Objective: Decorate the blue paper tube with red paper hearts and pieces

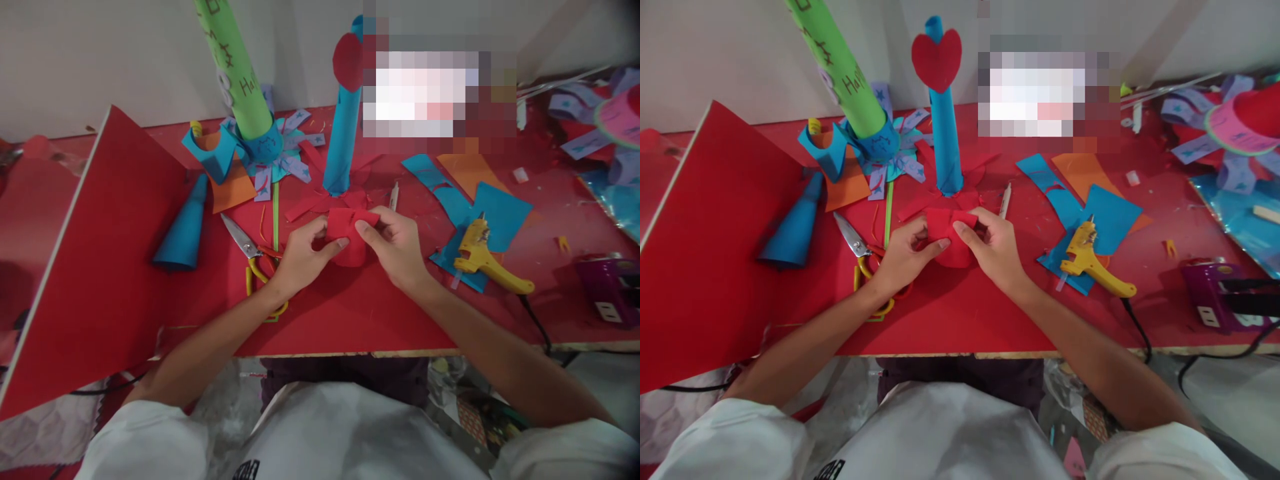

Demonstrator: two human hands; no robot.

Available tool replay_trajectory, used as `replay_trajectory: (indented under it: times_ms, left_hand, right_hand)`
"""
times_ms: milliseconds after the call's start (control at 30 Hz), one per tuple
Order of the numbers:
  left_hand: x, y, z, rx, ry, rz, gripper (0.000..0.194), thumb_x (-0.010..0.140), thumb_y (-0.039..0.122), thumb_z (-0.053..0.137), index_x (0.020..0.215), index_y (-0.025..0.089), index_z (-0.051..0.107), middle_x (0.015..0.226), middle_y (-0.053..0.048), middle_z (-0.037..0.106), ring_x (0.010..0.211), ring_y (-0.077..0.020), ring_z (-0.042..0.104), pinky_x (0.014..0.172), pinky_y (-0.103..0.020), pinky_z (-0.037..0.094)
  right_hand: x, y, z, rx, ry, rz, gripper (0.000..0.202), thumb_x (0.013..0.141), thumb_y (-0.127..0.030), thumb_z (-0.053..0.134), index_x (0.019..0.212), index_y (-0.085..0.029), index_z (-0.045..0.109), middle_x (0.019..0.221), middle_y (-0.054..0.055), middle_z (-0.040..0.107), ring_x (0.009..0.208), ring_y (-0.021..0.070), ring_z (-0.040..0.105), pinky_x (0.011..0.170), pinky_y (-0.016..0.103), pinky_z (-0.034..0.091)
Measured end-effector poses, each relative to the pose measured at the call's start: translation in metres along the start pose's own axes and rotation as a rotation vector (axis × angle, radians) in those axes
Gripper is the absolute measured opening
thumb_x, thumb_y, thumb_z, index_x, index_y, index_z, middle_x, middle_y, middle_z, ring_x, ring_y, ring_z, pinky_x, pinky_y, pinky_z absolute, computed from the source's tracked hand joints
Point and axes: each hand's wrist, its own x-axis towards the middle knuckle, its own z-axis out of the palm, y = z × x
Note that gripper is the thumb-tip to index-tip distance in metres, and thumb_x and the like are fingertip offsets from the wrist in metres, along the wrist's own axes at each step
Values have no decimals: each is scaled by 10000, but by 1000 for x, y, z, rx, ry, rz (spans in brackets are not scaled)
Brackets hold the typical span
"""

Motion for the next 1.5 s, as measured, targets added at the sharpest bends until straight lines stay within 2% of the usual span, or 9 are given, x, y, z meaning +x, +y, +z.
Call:
replay_trajectory:
  times_ms: [200,300,433,633,967,1133,1267,1500]
  left_hand:
    - [-3,6,0,147,-35,23,299,1031,439,639,1150,181,732,1229,-86,789,1188,-239,721,1090,-372,537]
    - [-5,8,1,201,-62,-10,278,1040,415,609,1120,178,730,1157,-74,794,1096,-235,724,1030,-372,550]
    - [-7,11,2,241,-70,-39,255,1031,395,609,1004,171,726,1010,-54,785,998,-229,716,947,-358,557]
    - [-6,12,2,180,-78,-36,276,1026,368,610,1152,159,739,1149,-75,802,1045,-227,725,959,-349,552]
    - [-6,12,2,188,-135,-25,240,1003,320,609,1121,163,748,1114,-57,810,1017,-210,733,937,-330,559]
    - [-6,9,3,166,-96,-16,172,987,337,655,1018,176,705,991,-31,776,910,-165,705,862,-289,553]
    - [-5,5,3,63,-52,10,175,967,336,710,1048,187,669,1028,-30,760,923,-145,708,875,-270,563]
    - [-3,1,2,66,0,3,195,994,375,682,1064,197,640,1074,-48,748,993,-165,706,913,-291,561]
  right_hand:
    - [-1,1,-2,-100,12,-83,293,951,-498,714,846,-225,687,785,-6,657,738,159,581,673,292,477]
    - [0,3,-4,-101,17,-88,264,960,-463,706,849,-225,687,776,-10,650,725,155,572,659,292,464]
    - [2,2,-6,-116,4,-69,305,953,-509,710,842,-228,670,765,-9,624,716,158,549,644,299,445]
    - [3,1,-8,-121,-85,-74,370,960,-544,700,795,-223,620,745,-10,592,711,155,534,654,302,437]
    - [2,1,-6,-73,-69,-101,263,928,-473,756,846,-231,694,792,-2,677,757,169,613,680,308,489]
    - [3,2,-6,-46,-27,-78,287,899,-491,781,804,-236,687,770,-7,670,743,169,603,680,314,494]
    - [3,5,-8,-22,-9,-44,291,896,-494,791,805,-237,686,776,-7,662,737,164,589,661,308,478]
    - [4,8,-7,-32,-108,-17,299,906,-520,769,935,-236,677,871,6,703,798,181,644,702,315,499]
